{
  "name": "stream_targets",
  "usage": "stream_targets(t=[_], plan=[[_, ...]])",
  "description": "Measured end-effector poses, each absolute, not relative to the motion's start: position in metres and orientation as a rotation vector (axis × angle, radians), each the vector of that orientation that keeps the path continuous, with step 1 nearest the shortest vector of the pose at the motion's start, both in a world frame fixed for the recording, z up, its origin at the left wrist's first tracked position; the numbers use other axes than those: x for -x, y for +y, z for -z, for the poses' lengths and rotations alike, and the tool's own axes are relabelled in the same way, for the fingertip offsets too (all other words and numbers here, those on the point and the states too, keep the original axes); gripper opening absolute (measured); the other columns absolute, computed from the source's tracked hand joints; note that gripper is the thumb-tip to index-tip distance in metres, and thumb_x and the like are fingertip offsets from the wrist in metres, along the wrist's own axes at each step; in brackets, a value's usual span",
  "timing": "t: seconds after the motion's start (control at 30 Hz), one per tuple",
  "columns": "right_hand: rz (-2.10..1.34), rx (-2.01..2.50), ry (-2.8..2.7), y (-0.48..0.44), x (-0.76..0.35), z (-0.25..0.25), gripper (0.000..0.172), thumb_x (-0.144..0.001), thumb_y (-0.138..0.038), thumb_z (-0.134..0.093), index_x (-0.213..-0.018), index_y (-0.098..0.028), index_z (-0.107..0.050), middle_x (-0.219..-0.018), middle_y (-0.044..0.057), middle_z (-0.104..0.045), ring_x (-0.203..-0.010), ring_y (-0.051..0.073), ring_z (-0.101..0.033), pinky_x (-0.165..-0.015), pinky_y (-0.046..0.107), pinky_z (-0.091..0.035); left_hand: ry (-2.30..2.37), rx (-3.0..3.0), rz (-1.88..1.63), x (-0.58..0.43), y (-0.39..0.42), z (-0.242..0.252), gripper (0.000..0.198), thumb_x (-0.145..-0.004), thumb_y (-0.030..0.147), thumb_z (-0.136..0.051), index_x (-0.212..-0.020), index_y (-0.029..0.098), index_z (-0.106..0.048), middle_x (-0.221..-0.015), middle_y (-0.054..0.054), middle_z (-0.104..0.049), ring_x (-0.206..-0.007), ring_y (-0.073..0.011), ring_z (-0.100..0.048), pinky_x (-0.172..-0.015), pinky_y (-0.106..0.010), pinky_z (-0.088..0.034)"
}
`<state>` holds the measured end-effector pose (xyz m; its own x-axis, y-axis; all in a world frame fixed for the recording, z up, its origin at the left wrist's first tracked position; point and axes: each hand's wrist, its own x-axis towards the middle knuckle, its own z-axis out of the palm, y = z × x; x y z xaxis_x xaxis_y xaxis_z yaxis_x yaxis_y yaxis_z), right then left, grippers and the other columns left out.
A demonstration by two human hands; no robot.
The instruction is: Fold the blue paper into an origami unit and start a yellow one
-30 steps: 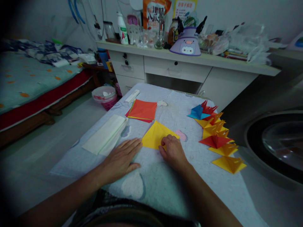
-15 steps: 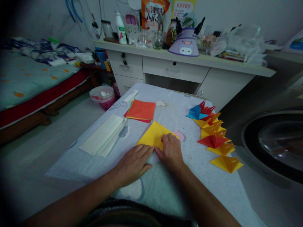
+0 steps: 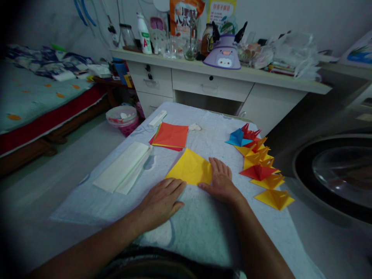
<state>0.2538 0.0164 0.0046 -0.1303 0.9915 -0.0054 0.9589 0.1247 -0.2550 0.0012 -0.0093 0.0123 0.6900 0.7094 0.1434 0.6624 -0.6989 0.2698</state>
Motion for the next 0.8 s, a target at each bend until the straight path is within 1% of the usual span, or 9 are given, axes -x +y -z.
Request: stream_targets(t=[0.1,0.2,0.37,0.5,0.6,0.67,0.73,0.8], plan=[[-0.385,1.915,-2.278,0.016,-0.259,-0.008,0.098,-0.079,-0.056,-0.057,-0.154,-0.016,-0.008,-0.155,0.021,-0.026,-0.143,0.037,-0.023,-0.112,0.057,-0.021,1.115,-2.702,-0.334,-0.001,-0.01,-0.013,0.049,-0.086,0.035,-0.065,-0.129,0.019,-0.047,-0.123,-0.006,-0.058,-0.114,-0.0258,-0.05,-0.102,-0.042,-0.042],[-0.452,1.913,-2.306,0.015,-0.263,-0.011,0.097,-0.082,-0.053,-0.054,-0.155,-0.018,-0.001,-0.157,0.02,-0.02,-0.145,0.037,-0.017,-0.113,0.058,-0.018,1.106,-2.706,-0.314,0.0,-0.01,-0.015,0.05,-0.087,0.035,-0.065,-0.131,0.021,-0.047,-0.122,-0.005,-0.057,-0.114,-0.0253,-0.049,-0.102,-0.041,-0.042],[-0.549,1.892,-2.335,0.015,-0.267,-0.017,0.096,-0.081,-0.042,-0.055,-0.155,-0.019,0.002,-0.159,0.017,-0.016,-0.147,0.035,-0.012,-0.114,0.058,-0.017,1.1,-2.701,-0.301,-0.001,-0.008,-0.018,0.049,-0.087,0.033,-0.064,-0.132,0.024,-0.047,-0.12,-0.005,-0.057,-0.112,-0.0255,-0.049,-0.1,-0.042,-0.042],[-0.601,1.863,-2.315,0.015,-0.27,-0.019,0.097,-0.076,-0.032,-0.056,-0.155,-0.017,-0.001,-0.159,0.018,-0.016,-0.147,0.035,-0.012,-0.115,0.058,-0.015,1.096,-2.691,-0.299,-0.001,-0.007,-0.02,0.049,-0.087,0.033,-0.065,-0.132,0.024,-0.047,-0.12,-0.005,-0.057,-0.112,-0.0255,-0.049,-0.099,-0.042,-0.043],[-0.6,1.807,-2.277,0.016,-0.272,-0.017,0.098,-0.07,-0.025,-0.058,-0.154,-0.016,-0.008,-0.157,0.019,-0.021,-0.146,0.035,-0.017,-0.115,0.058,-0.016,1.093,-2.684,-0.299,-0.001,-0.008,-0.02,0.049,-0.086,0.032,-0.065,-0.131,0.024,-0.047,-0.119,-0.005,-0.057,-0.111,-0.0251,-0.049,-0.098,-0.042,-0.043],[-0.585,1.792,-2.191,0.019,-0.273,-0.016,0.093,-0.068,-0.024,-0.058,-0.151,-0.014,-0.017,-0.152,0.02,-0.031,-0.142,0.035,-0.027,-0.114,0.057,-0.022,1.092,-2.682,-0.3,-0.001,-0.008,-0.021,0.049,-0.086,0.032,-0.066,-0.131,0.024,-0.048,-0.118,-0.005,-0.057,-0.11,-0.0249,-0.049,-0.098,-0.042,-0.043],[-0.579,1.789,-2.024,0.023,-0.272,-0.015,0.079,-0.072,-0.025,-0.057,-0.145,-0.013,-0.029,-0.142,0.02,-0.045,-0.133,0.033,-0.041,-0.109,0.054,-0.031,1.097,-2.682,-0.305,-0.001,-0.008,-0.022,0.047,-0.086,0.032,-0.066,-0.129,0.024,-0.049,-0.117,-0.005,-0.057,-0.109,-0.0251,-0.049,-0.098,-0.042,-0.043],[-0.572,1.773,-1.844,0.026,-0.271,-0.016,0.059,-0.078,-0.027,-0.052,-0.135,-0.016,-0.04,-0.131,0.016,-0.056,-0.121,0.029,-0.053,-0.102,0.05,-0.04,1.101,-2.682,-0.304,-0.002,-0.008,-0.025,0.045,-0.085,0.032,-0.066,-0.126,0.024,-0.05,-0.116,-0.005,-0.057,-0.108,-0.0253,-0.05,-0.096,-0.042,-0.043]])
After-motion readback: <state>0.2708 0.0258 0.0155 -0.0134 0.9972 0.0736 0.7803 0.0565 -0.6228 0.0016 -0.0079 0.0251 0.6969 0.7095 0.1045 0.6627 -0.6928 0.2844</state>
